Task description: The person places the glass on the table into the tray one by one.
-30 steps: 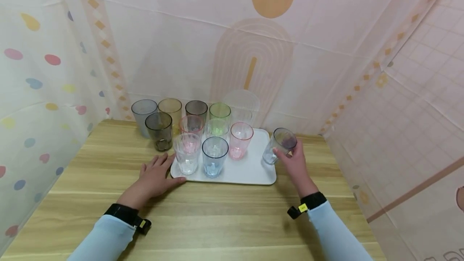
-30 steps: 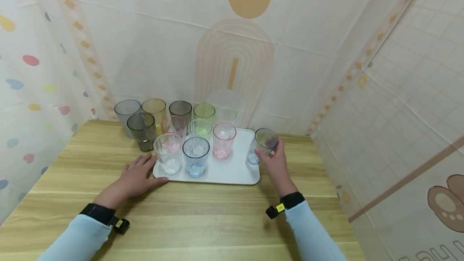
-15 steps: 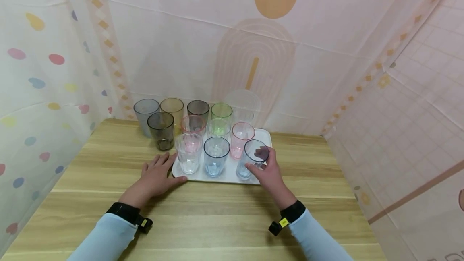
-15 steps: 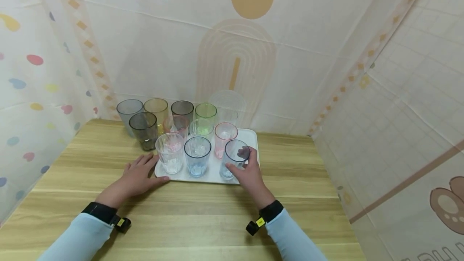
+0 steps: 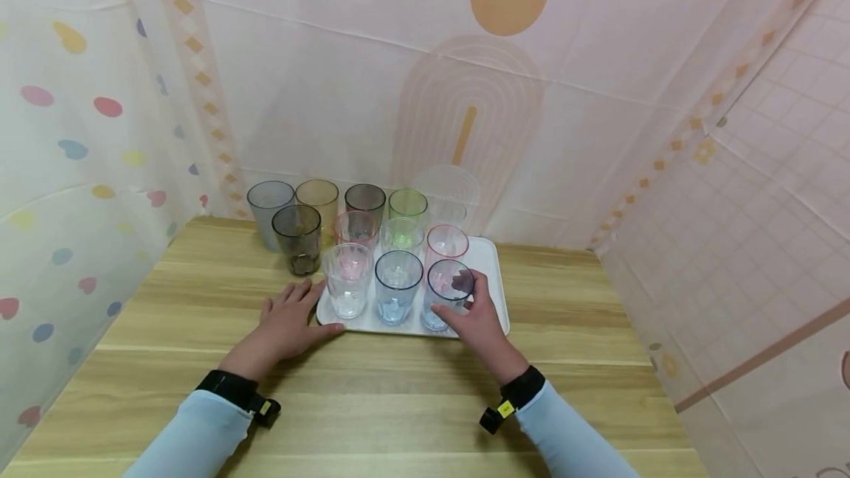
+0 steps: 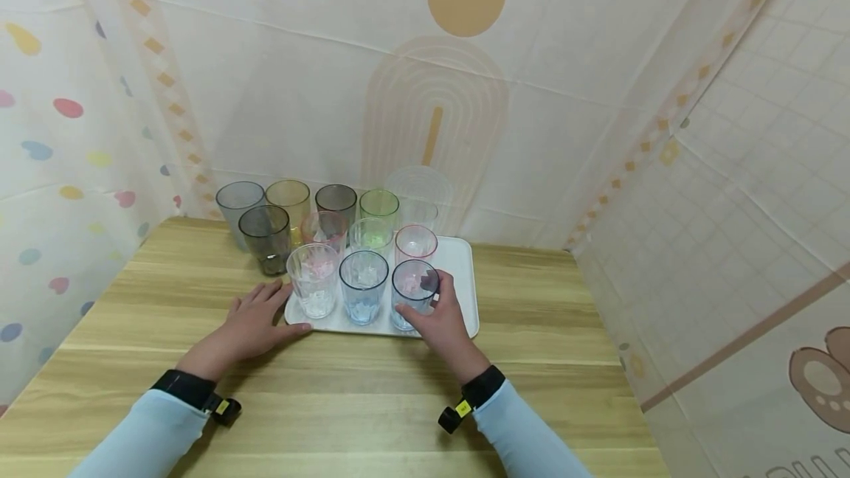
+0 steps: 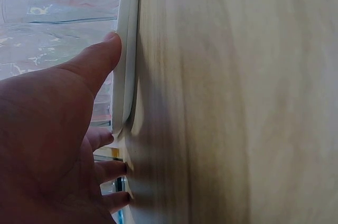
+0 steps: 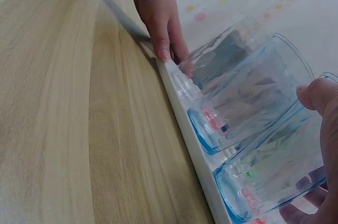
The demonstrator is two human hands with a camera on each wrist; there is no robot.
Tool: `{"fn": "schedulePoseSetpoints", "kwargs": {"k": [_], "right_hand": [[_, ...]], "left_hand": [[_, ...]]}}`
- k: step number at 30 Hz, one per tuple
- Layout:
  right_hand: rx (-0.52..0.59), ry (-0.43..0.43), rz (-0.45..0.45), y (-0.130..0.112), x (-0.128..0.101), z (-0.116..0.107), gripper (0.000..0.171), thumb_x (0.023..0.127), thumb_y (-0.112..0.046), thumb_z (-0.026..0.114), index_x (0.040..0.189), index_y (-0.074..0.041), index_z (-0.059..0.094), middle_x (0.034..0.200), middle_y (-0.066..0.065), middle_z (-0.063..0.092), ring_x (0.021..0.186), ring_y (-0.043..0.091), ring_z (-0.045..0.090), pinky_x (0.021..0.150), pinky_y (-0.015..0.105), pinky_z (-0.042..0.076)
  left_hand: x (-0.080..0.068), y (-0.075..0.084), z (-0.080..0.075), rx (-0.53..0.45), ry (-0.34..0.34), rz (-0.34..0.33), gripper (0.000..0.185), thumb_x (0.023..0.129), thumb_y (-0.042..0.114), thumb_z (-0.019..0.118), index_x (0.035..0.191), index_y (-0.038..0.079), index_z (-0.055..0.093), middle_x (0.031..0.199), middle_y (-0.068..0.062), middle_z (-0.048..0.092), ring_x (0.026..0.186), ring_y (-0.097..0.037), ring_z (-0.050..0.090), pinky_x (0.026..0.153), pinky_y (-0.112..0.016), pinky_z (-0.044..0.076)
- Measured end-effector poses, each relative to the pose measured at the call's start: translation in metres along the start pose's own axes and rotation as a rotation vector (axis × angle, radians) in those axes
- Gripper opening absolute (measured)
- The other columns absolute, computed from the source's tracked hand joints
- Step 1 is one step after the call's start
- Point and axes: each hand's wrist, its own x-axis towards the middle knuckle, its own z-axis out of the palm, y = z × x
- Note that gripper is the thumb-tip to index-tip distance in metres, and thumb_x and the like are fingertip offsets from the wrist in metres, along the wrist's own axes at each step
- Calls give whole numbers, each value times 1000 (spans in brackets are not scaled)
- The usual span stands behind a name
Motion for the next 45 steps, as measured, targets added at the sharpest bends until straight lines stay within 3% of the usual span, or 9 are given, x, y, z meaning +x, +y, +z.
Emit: {"fn": "schedulePoseSetpoints", "kwargs": {"k": [23, 31, 35, 41, 45], "right_hand": [[-34, -3, -17, 8, 3, -1, 87, 95, -32, 91, 161, -14, 37, 160, 15, 52, 148, 27, 48, 119, 59, 45], [-36, -4, -22, 7, 1, -3, 97, 93, -24, 93, 166, -10, 31, 158, 12, 52, 148, 30, 48, 121, 60, 44], [-41, 25, 5, 9, -14, -11, 98, 93, -22, 93, 167, -8, 31, 158, 18, 52, 147, 36, 49, 123, 59, 43], [-67, 32, 77, 17, -58, -33, 91, 98, -17, 88, 167, -1, 30, 161, 24, 50, 152, 40, 46, 126, 60, 39], [-93, 39, 4, 20, -83, -47, 86, 98, -12, 87, 164, 3, 34, 161, 26, 50, 152, 41, 47, 124, 62, 40]], "left_hand": [[2, 2, 0, 10, 21, 11, 109, 97, 73, 72, 174, 8, 32, 174, -35, 28, 157, -66, 21, 117, -91, 14], [6, -1, 3, 12, 20, 15, 110, 97, 73, 72, 174, 7, 31, 174, -35, 27, 157, -66, 19, 116, -92, 12], [5, 0, 4, 16, 17, 17, 110, 97, 73, 72, 174, 6, 32, 174, -36, 27, 157, -67, 19, 116, -92, 12], [1, 0, 4, 6, 29, 29, 109, 97, 73, 72, 173, 4, 34, 173, -36, 30, 157, -65, 23, 117, -90, 15], [-2, -10, -6, -81, 97, 23, 94, 103, 63, 71, 164, -4, 43, 163, -37, 45, 150, -60, 41, 116, -83, 31]]}}
